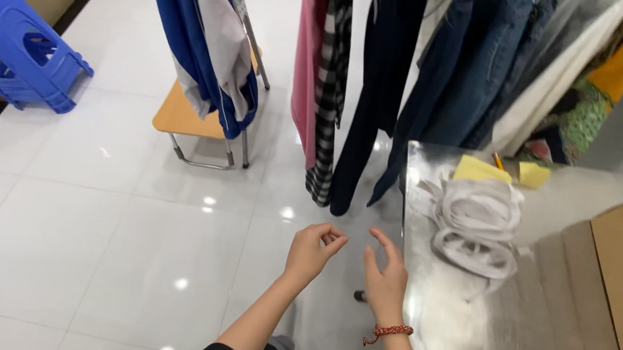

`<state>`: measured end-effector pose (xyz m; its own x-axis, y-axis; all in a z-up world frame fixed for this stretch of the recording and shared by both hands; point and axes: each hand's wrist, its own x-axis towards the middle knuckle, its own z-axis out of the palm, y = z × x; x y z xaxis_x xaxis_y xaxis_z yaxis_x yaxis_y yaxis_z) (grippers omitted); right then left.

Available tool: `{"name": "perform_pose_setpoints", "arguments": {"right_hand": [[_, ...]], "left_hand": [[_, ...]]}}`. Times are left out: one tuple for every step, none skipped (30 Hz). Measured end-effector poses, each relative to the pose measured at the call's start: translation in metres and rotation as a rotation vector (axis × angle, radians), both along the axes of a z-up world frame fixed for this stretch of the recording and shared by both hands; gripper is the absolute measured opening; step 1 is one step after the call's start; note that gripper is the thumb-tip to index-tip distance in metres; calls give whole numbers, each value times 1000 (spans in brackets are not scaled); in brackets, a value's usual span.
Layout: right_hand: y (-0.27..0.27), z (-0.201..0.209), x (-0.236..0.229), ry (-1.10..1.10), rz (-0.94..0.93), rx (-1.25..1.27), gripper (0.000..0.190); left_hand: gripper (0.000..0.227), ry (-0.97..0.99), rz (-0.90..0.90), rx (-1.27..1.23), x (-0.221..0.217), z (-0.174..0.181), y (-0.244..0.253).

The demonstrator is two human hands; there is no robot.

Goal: Folding various items of clothing taken from a rack and stacking them on a table

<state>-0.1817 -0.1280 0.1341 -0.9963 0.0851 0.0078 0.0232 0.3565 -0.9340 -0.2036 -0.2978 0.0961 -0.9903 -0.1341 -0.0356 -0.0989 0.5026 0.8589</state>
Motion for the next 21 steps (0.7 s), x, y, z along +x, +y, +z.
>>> {"name": "perform_pose_setpoints", "arguments": {"right_hand": [[-11, 13, -19, 16, 11, 0, 37], [-23, 25, -32, 38, 10, -15, 36], [-35, 37, -47, 60, 8, -29, 35], [-48, 44, -65, 64, 7, -32, 35], [-62, 52, -83, 85, 10, -60, 35], [-77, 60, -100, 105, 14, -90, 34], [-92, 72, -120, 108, 13, -95, 34], [-107, 82, -138, 159, 30, -105, 32], [-122, 93, -157, 210, 46, -114, 31], [-134, 104, -172, 211, 43, -119, 31], [-145, 116, -187, 262, 59, -141, 32], [-153, 127, -202, 313, 75, -158, 33], [-159, 136, -221, 314, 72, -158, 33], [-163, 142, -236, 377, 86, -147, 33], [-167, 149, -251, 441, 99, -136, 33], [-167, 154, -266, 435, 94, -134, 33], [-168, 159, -281, 493, 95, -116, 32], [-167, 165, -297, 555, 98, -97, 31], [-169, 176, -312, 553, 94, -93, 31], [-170, 184, -326, 587, 106, -62, 31], [-170, 193, -340, 620, 118, -30, 31]], "left_hand": [[9, 16, 11, 0, -18, 2, -12], [18, 33, 26, 20, -33, 3, -25], [29, 50, 40, 40, -48, 4, -39], [29, 55, 39, 37, -63, 18, -50], [32, 68, 28, 46, -78, 32, -61], [35, 82, 17, 53, -92, 47, -74], [35, 85, 16, 48, -110, 63, -84], [26, 179, 7, 78, -127, 79, -94], [21, 272, -3, 107, -144, 95, -104], [21, 273, -7, 102, -158, 112, -117], [20, 326, -20, 129, -172, 129, -129], [24, 378, -33, 161, -187, 145, -138], [24, 379, -37, 161, -205, 158, -144], [30, 424, -39, 182, -220, 169, -148], [38, 468, -41, 204, -235, 179, -151], [38, 462, -46, 207, -253, 185, -154], [41, 512, -49, 235, -271, 192, -156], [45, 565, -51, 264, -290, 199, -158], [45, 563, -55, 268, -311, 203, -160], [47, 636, -38, 189, -331, 206, -162], [49, 709, -21, 110, -350, 208, -163]]}}
